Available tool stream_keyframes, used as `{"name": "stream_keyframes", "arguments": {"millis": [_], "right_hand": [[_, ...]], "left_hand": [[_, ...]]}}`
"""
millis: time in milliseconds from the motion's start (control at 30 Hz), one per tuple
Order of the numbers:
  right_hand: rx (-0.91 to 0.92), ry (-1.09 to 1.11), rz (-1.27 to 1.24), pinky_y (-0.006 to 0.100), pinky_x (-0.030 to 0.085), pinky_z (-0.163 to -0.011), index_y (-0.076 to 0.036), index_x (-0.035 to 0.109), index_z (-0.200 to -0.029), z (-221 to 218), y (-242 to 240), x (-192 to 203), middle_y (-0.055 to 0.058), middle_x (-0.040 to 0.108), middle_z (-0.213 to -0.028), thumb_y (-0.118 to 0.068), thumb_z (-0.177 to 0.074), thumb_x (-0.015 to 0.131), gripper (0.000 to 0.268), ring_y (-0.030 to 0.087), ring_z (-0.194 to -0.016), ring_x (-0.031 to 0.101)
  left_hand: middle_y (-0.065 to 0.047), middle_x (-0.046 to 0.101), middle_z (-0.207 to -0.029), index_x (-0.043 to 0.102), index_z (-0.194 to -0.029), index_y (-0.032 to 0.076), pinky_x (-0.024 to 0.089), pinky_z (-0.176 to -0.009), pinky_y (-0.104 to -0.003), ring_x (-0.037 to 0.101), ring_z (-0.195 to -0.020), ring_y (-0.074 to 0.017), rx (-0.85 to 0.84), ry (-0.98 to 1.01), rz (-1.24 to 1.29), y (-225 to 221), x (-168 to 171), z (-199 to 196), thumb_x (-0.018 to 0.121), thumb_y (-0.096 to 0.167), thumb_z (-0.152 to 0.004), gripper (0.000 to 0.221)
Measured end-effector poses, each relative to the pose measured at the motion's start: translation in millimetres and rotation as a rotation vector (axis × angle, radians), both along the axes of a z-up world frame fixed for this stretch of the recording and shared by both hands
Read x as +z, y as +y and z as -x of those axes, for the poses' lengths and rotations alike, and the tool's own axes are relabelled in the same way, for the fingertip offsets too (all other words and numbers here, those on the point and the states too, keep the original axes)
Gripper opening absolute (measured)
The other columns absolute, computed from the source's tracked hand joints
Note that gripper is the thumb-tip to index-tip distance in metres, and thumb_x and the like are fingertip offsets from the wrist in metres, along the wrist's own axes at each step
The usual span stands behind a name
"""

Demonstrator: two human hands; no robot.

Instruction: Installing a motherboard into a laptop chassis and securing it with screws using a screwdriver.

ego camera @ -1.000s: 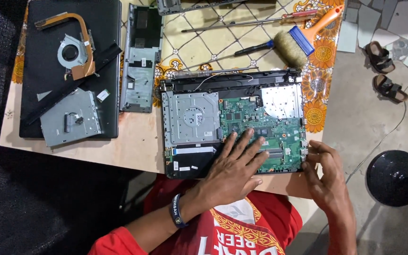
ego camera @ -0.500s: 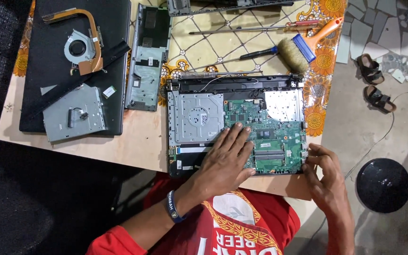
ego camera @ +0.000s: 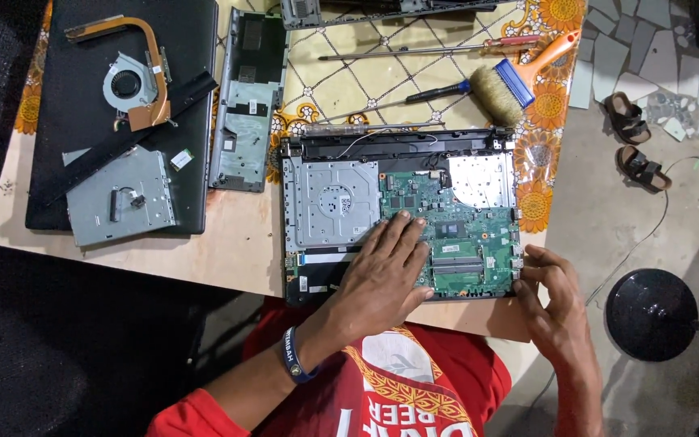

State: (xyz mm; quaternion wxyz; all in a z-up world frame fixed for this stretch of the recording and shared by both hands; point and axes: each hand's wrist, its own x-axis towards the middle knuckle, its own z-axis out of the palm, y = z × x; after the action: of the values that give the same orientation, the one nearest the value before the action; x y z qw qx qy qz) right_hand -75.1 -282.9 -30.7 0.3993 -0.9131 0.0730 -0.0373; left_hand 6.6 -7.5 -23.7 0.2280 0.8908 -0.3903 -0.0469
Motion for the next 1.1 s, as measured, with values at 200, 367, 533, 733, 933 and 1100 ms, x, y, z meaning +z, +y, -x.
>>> {"name": "stream_keyframes", "arguments": {"millis": [200,367,533,733,933,1100], "right_hand": [[-0.019,0.036,-0.054,0.049,0.05,-0.103,0.005,0.064,-0.095,-0.3,-2.4,-1.1,0.02,0.053,-0.146,-0.003,-0.088,0.067,0.01,0.033,-0.133,0.054],[-0.019,0.014,-0.057,0.048,0.049,-0.103,0.004,0.064,-0.095,0.3,-0.8,-1.6,0.02,0.053,-0.146,-0.003,-0.088,0.067,0.01,0.033,-0.133,0.054],[-0.028,0.009,-0.127,0.046,0.049,-0.105,0.003,0.066,-0.099,0.5,-1.5,0.0,0.018,0.053,-0.146,0.0,-0.087,0.067,0.012,0.031,-0.131,0.055],[-0.095,0.054,-0.156,0.045,0.051,-0.106,0.005,0.068,-0.098,0.2,2.2,3.8,0.018,0.056,-0.145,-0.004,-0.088,0.068,0.013,0.031,-0.135,0.056],[-0.098,-0.012,-0.101,0.043,0.05,-0.102,0.008,0.066,-0.092,0.2,9.3,4.6,0.02,0.057,-0.144,0.001,-0.087,0.069,0.009,0.032,-0.132,0.056],[-0.013,-0.078,-0.06,0.042,0.051,-0.098,0.008,0.062,-0.092,-0.1,5.0,1.0,0.022,0.057,-0.143,0.002,-0.087,0.07,0.011,0.032,-0.126,0.059]], "left_hand": [[-0.032,0.039,-0.153,0.054,-0.13,-0.008,0.017,-0.123,-0.06,0.023,-0.149,-0.0495,0.018,0.015,0.047,-2.5,8.4,0.5,0.061,0.038,-0.094,0.059],[-0.035,0.037,-0.153,0.054,-0.128,-0.009,0.017,-0.121,-0.062,0.021,-0.149,-0.0518,0.017,0.025,0.038,-4.8,7.0,1.5,0.062,0.039,-0.093,0.06],[-0.035,0.037,-0.154,0.054,-0.127,-0.01,0.014,-0.123,-0.06,0.022,-0.15,-0.05,0.033,0.064,0.078,-3.4,8.3,0.8,0.062,0.034,-0.095,0.055],[-0.033,0.037,-0.156,0.06,-0.124,-0.005,0.01,-0.125,-0.06,0.023,-0.151,-0.0485,0.149,-0.033,0.173,1.6,-6.2,-1.6,0.063,0.021,-0.092,0.041],[-0.037,0.003,-0.164,0.034,-0.152,-0.004,-0.009,-0.122,-0.06,-0.004,-0.153,-0.0482,0.215,-0.008,-0.026,10.1,-27.1,-15.5,0.062,0.046,-0.092,0.083],[-0.03,0.01,-0.166,0.04,-0.152,0.004,-0.003,-0.122,-0.06,0.003,-0.154,-0.0438,0.213,-0.029,-0.076,12.0,-26.6,-19.1,0.061,0.054,-0.09,0.083]]}}
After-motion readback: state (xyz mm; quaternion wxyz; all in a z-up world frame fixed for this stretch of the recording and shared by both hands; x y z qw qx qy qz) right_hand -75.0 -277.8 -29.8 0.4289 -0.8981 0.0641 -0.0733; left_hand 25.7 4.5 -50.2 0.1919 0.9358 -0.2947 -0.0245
